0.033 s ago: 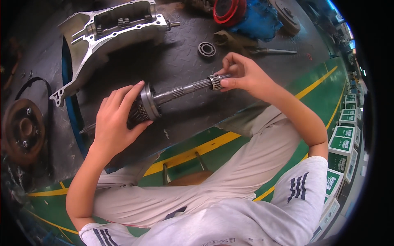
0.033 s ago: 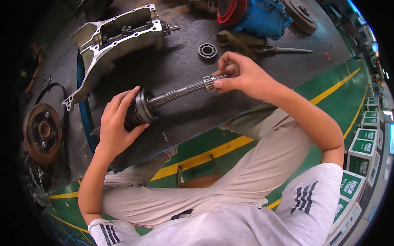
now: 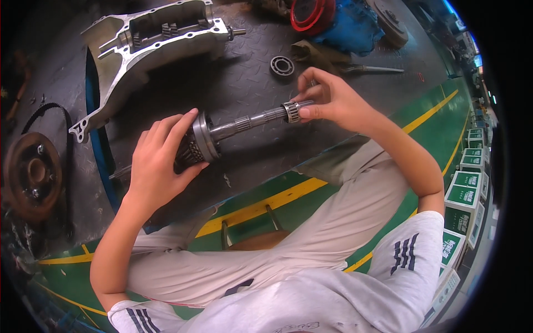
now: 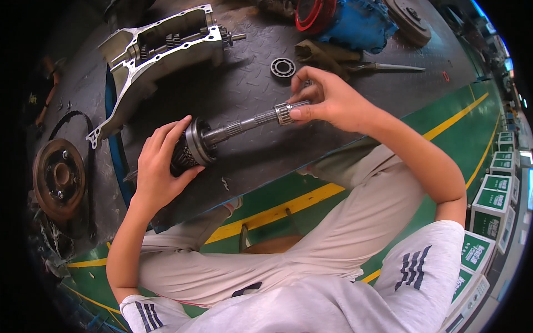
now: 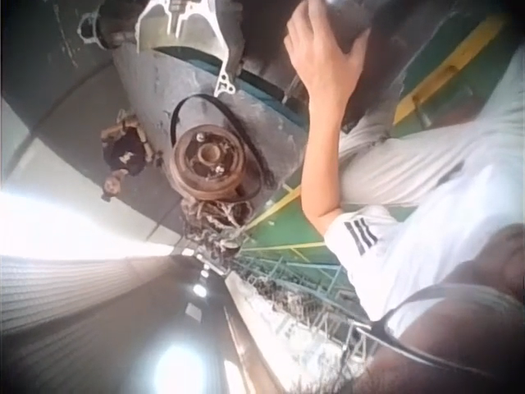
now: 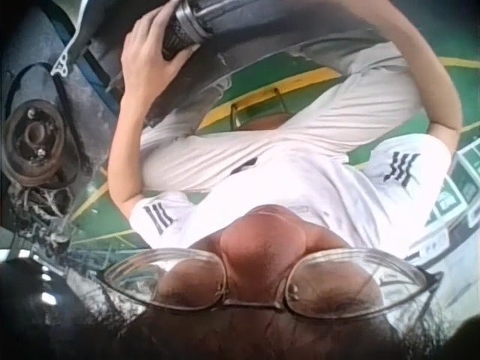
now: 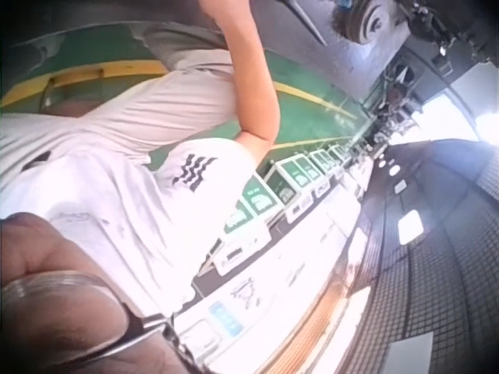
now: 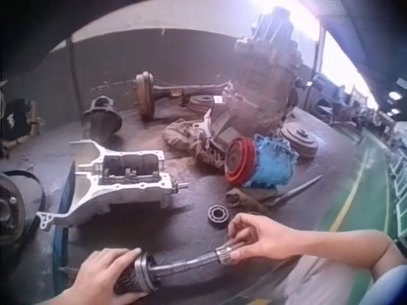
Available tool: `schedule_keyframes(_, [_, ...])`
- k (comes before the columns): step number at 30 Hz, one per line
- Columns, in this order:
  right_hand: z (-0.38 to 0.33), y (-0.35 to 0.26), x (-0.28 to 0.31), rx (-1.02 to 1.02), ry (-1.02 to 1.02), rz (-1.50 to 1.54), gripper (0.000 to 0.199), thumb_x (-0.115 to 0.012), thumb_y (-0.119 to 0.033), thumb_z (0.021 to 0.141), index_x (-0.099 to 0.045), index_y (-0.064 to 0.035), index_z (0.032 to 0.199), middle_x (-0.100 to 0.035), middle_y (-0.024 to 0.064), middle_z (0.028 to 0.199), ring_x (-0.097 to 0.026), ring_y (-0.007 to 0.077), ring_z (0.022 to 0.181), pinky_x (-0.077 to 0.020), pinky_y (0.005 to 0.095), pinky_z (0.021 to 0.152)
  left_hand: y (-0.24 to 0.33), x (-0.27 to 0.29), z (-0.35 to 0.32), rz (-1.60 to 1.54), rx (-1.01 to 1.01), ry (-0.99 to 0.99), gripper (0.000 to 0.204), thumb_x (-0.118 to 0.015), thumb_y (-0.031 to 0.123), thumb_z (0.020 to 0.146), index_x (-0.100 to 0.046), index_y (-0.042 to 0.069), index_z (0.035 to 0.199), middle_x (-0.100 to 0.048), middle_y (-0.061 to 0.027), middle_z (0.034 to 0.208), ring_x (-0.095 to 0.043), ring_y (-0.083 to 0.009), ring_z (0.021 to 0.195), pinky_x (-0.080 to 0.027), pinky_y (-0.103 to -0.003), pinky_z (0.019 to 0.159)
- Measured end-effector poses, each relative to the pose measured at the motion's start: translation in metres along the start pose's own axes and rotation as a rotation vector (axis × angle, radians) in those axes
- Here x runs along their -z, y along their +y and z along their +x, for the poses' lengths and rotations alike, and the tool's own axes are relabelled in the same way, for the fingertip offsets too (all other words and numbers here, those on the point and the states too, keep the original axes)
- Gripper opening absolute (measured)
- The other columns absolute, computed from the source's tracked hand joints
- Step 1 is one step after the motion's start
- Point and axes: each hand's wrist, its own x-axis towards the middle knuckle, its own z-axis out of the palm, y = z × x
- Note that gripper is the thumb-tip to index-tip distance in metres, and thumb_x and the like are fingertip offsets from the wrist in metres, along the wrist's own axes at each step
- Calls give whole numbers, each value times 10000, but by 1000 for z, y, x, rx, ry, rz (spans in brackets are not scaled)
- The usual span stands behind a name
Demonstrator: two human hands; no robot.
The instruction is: The person slides several metal gears and bearings onto a splined shaft by hand, checking the fit and rotation of the components on the shaft.
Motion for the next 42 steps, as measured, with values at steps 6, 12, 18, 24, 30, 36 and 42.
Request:
schedule_keyframes(6, [24,-23,-16,146,-153,-439,310,-843,-90,945,-674,20,1181,-832,188,1093,-804,276,1032,-585,392,967,1,2,-1,-2,12,-10,944,-983,148,718,-596,136,1579,-657,-165,1420,-649,-405,1232,-535,-478,1070])
schedule_keyframes(12, [57,-44,-56,260,-330,-631,269,-827,-35,943,-664,25,1148,-825,194,1101,-804,346,1087,-605,427,981,1,4,-2,-21,34,-19,944,-975,127,707,-597,127,1572,-655,-162,1442,-642,-414,1265,-524,-484,1106])
schedule_keyframes(18, [70,-38,-85,315,-334,-537,306,-820,-22,944,-657,40,1195,-794,221,1114,-783,387,1091,-602,448,996,7,4,1,-4,54,-32,927,-963,146,738,-583,130,1583,-655,-156,1427,-640,-406,1265,-514,-475,1100])
schedule_keyframes(24, [54,-33,-82,886,-7,-1002,574,-815,-124,941,-625,16,1464,-778,244,1056,-749,413,991,-586,502,920,11,-1,1,2,97,3,938,-968,157,732,-577,129,1584,-651,-160,1421,-639,-407,1257,-508,-470,1085])
schedule_keyframes(30, [16,-61,-93,299,-479,-1045,672,-750,-137,892,-611,-80,1547,-691,189,694,-713,421,664,-576,504,641,10,4,-1,20,95,-12,949,-978,149,717,-576,118,1576,-650,-157,1430,-638,-410,1266,-510,-476,1087])
schedule_keyframes(36, [13,-60,-90,295,-268,-856,339,-694,-103,899,-730,-30,1227,-717,211,721,-718,458,711,-575,558,675,2,2,7,-5,52,-5,964,-973,193,746,-548,133,1609,-644,-144,1386,-639,-373,1201,-511,-461,1007])
schedule_keyframes(42, [22,-57,-91,324,-337,-908,688,-678,-110,954,-470,24,1595,-718,231,779,-713,446,720,-569,554,694,5,2,3,9,98,-20,952,-970,206,753,-553,133,1606,-646,-135,1398,-646,-367,1219,-512,-459,1012])
